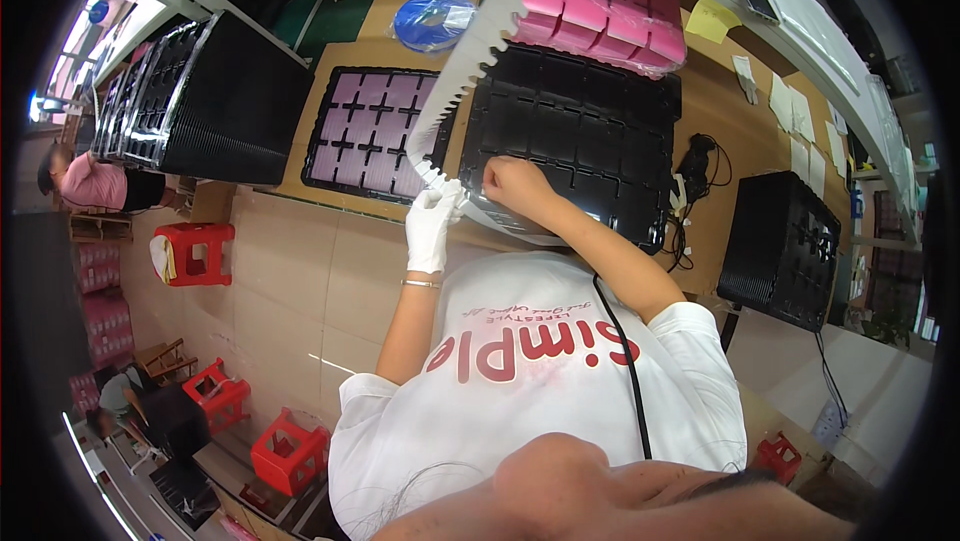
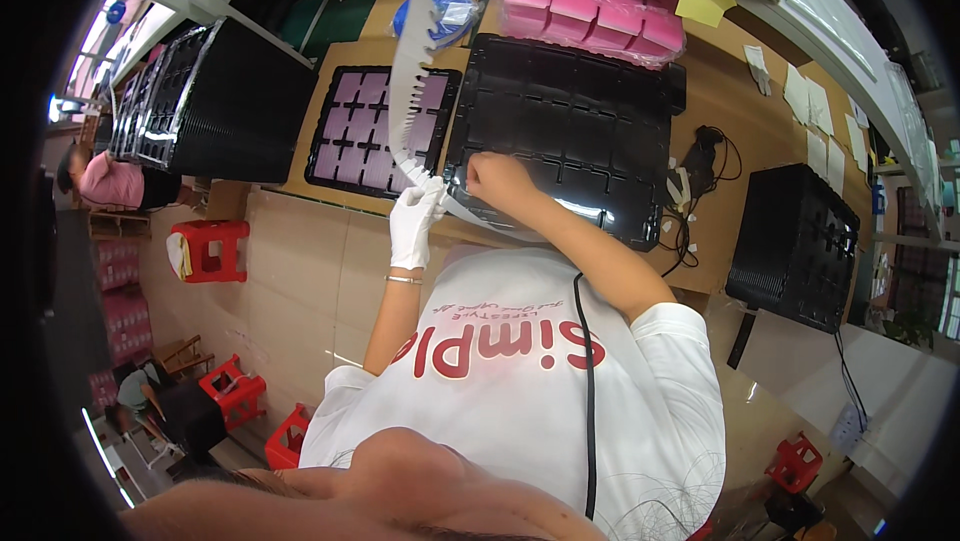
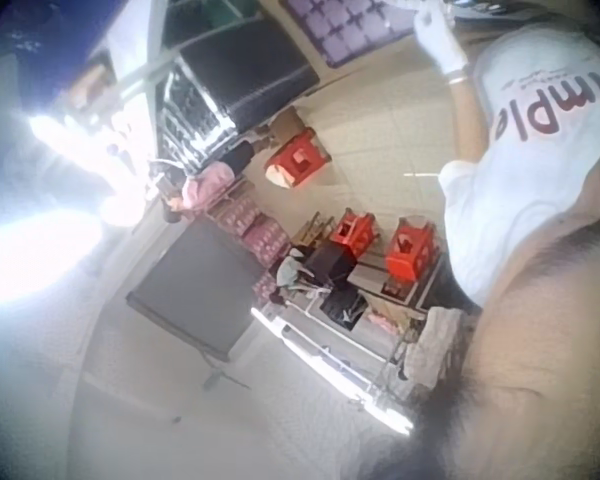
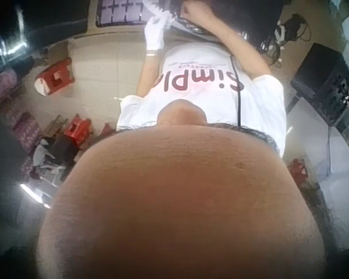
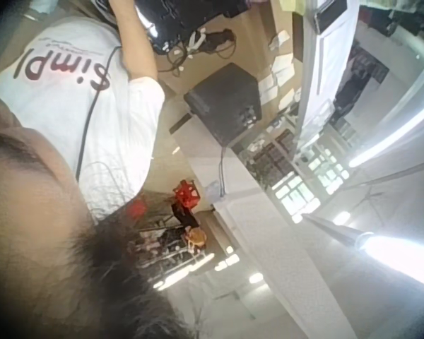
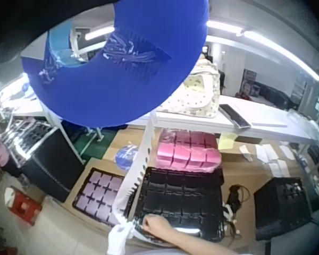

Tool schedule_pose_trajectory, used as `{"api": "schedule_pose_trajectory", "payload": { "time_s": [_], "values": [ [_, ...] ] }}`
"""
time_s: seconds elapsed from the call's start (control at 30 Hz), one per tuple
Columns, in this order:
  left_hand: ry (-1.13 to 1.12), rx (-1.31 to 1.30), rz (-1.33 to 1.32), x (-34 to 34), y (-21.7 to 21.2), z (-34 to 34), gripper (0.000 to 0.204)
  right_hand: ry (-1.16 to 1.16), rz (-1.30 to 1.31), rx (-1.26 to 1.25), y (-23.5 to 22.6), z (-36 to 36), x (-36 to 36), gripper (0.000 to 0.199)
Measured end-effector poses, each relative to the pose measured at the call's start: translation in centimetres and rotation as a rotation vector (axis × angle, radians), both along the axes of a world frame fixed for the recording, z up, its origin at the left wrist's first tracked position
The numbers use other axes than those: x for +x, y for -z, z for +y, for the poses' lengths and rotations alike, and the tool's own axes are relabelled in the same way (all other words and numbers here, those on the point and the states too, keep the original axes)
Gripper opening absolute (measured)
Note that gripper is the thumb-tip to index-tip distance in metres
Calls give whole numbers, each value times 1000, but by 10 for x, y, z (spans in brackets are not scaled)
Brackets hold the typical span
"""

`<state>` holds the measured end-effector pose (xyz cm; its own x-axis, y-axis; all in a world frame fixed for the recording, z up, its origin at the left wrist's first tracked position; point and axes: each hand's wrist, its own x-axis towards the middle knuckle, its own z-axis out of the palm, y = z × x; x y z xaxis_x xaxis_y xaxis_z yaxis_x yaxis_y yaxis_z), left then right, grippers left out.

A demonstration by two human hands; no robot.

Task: The person places pink plastic inserts into black trays and then wraps them with clear plastic film using a dispenser. The person repeats this process for multiple trays, stacking the finished units on the table.

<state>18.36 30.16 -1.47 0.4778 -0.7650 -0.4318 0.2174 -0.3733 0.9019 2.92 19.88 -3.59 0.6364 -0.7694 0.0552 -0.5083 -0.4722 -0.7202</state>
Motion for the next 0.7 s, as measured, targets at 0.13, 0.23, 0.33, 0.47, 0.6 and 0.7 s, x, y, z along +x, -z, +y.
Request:
{"api": "schedule_pose_trajectory", "payload": {
  "time_s": [0.13,0.23,0.33,0.47,0.6,0.7],
  "values": [
    [-8,-15,45,0,2,1,22,23,17,5,-3,-1,3,13],
    [1,-10,48,-1,-1,-1,20,42,-15,6,-5,-1,1,13],
    [-5,-19,50,-1,2,-1,20,-61,-75,-23,-7,3,-5,11],
    [-10,-38,43,4,4,2,22,-317,-108,184,-20,2,-22,11],
    [18,-53,164,-9,-19,-1,16,33,-719,975,-3,9,-41,17],
    [57,-134,298,-28,-19,-5,11,165,-829,1156,-14,17,-39,15]
  ]
}}
